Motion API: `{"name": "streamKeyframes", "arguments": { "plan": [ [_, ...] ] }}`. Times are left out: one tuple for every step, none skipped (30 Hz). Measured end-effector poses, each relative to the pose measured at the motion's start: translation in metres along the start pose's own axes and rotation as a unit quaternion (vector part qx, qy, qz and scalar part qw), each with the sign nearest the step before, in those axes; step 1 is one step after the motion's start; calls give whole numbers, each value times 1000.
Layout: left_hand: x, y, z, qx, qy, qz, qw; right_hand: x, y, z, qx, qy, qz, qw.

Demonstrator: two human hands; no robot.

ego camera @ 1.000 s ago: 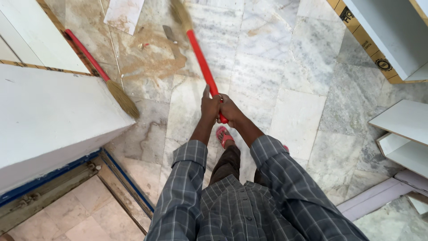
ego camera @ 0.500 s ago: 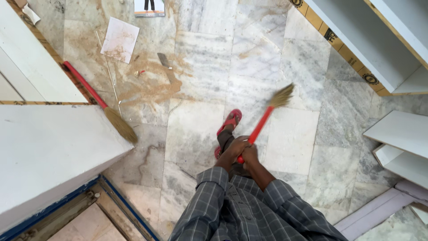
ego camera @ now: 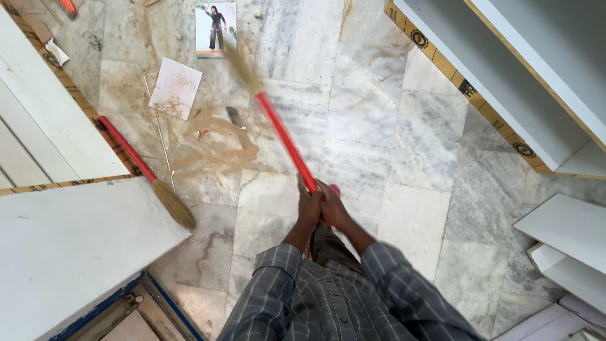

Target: The person sweeps a tiled floor with a broom, gathering dust and debris into a pile. They briefly lift a white panel to sweep underneath it, then continue sweeping the remaining area.

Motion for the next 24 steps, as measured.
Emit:
{"name": "streamKeyframes", "arguments": {
  "plan": [
    [0, 9, 9, 23, -57, 8, 998, -9, 1, 1, 35, 32, -17, 999],
    [1, 16, 19, 46, -115, 16, 992, -16, 5, 0, 79, 77, -31, 993],
    [2, 20, 31, 68, -172, 21, 983, -23, 12, -3, 124, 122, -42, 984],
    [7, 24, 42, 107, -202, 22, 973, -28, 20, -8, 168, 166, -53, 970],
    [13, 25, 56, 145, -232, 22, 962, -31, 27, -15, 158, 203, -54, 965],
    [19, 25, 69, 182, -262, 22, 947, -32, 32, -24, 148, 240, -56, 958],
    [26, 14, 77, 153, -280, -38, 947, -31, 37, -34, 138, 274, -59, 950],
    [31, 1, 86, 122, -297, -97, 942, -28, 47, -42, 171, 287, -44, 942],
    [37, -12, 94, 92, -313, -152, 933, -21, 54, -49, 203, 299, -32, 932],
    [49, -15, 98, 122, -314, -150, 930, -15, 62, -55, 236, 311, -20, 921],
    [61, -21, 101, 150, -314, -148, 926, -6, 67, -57, 251, 272, -10, 929],
    [70, -30, 101, 178, -314, -146, 921, 4, 71, -57, 265, 232, -1, 936],
    [75, -38, 94, 83, -277, -127, 949, 14, 73, -56, 280, 192, 8, 940],
    [76, -48, 81, -13, -238, -106, 966, 23, 75, -53, 235, 156, 51, 958],
    [79, -54, 65, -106, -195, -81, 972, 32, 73, -49, 200, 119, 80, 969],
    [84, -59, 50, -158, -156, -77, 972, 45, 65, -44, 167, 82, 92, 978],
    [91, -60, 36, -207, -120, -72, 968, 59, 52, -41, 140, 51, 82, 985],
    [96, -59, 22, -255, -83, -68, 961, 75, 35, -38, 114, 22, 64, 991],
    [106, -51, 9, -216, -65, -55, 973, 89, 17, -40, 86, -2, 50, 995],
    [120, -36, -5, -176, -46, -43, 982, 101, 0, -42, 66, -20, 40, 997],
    [132, -13, -18, -118, -16, 1, 993, 113, -18, -43, 53, -40, 34, 997],
    [138, 10, -28, -58, 14, 44, 997, 118, -32, -50, 49, -46, 44, 997],
    [140, 22, -33, -68, 25, 50, 996, 120, -42, -52, 47, -52, 54, 996],
    [140, 34, -36, -77, 36, 55, 995, 121, -50, -50, 46, -57, 63, 995]
  ]
}}
Point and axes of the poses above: each hand's wrist, its own x-axis towards the middle knuckle, its own z-axis out of the palm, y = z × x, the point moved 8 cm from there along x, towards the middle knuckle, and after that the axes turned 14 degrees about -y, right-handed, at the moved point
